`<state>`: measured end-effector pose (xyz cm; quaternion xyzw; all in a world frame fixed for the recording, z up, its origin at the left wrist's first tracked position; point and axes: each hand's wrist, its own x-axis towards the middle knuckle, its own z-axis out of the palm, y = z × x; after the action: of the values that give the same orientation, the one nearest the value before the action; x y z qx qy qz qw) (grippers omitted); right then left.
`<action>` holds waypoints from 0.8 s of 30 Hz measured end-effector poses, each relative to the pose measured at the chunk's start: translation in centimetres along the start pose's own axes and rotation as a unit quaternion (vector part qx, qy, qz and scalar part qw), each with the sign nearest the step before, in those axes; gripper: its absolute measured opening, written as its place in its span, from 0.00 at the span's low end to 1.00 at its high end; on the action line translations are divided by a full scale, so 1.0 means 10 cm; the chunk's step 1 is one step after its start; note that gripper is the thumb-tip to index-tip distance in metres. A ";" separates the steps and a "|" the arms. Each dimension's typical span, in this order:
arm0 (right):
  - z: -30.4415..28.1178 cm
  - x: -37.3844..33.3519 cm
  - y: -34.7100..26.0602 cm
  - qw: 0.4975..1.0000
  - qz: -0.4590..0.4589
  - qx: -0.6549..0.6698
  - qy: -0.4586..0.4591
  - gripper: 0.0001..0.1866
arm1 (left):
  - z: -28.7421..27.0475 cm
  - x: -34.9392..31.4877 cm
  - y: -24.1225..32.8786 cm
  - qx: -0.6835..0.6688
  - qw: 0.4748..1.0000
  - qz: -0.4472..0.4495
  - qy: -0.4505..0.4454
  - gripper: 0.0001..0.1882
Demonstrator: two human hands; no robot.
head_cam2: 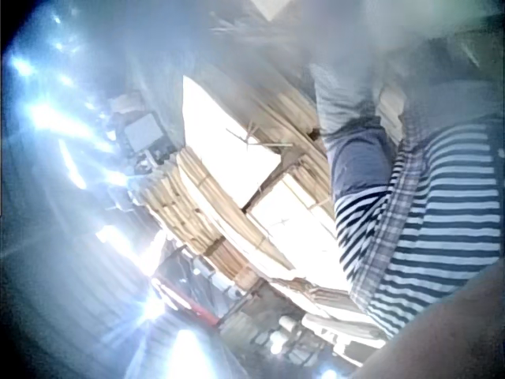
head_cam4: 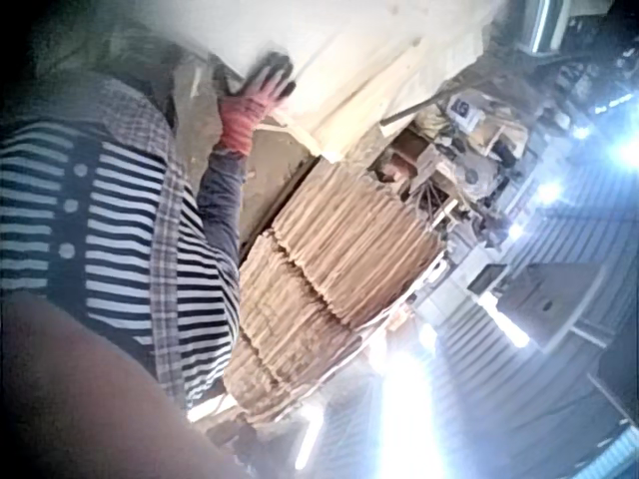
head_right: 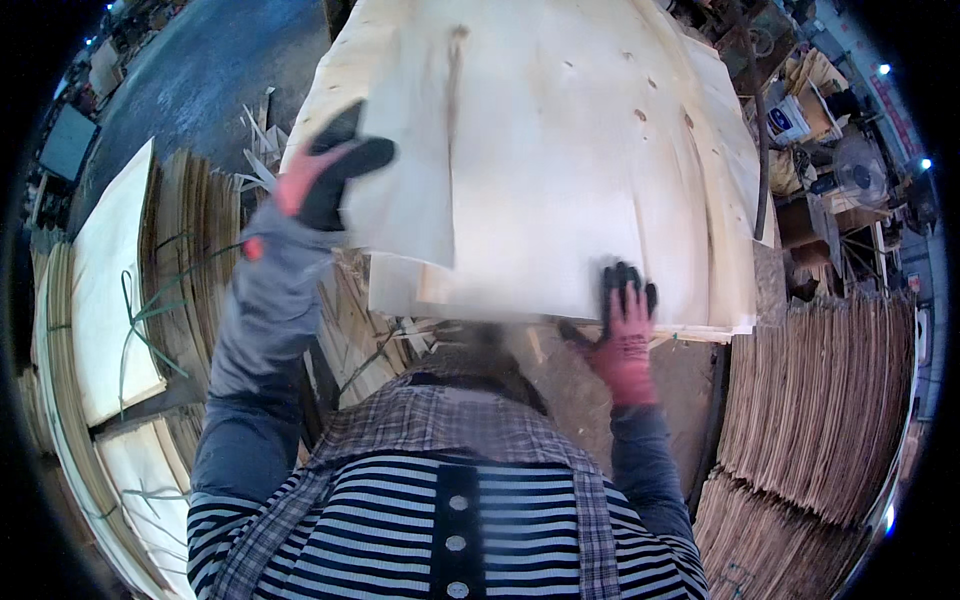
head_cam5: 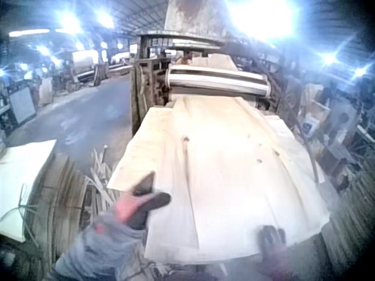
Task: The person repeatedly picks up large, thin sheets of wood veneer and feeds them through a roller machine. They wear pink gloves and handle the sheets one at a time, guiding them under the roller and stacking them afterward.
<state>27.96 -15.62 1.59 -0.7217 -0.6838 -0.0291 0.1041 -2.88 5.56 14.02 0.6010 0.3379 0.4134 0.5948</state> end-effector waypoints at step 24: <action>0.13 2.74 1.04 0.994 0.043 -0.009 0.104 0.30 | -0.19 0.62 -1.47 -0.224 0.955 -0.053 0.185 0.25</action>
<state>39.91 11.09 4.20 -0.7442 -0.6376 -0.1056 0.1690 -0.64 12.86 -0.11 0.3463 0.3722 0.5501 0.6625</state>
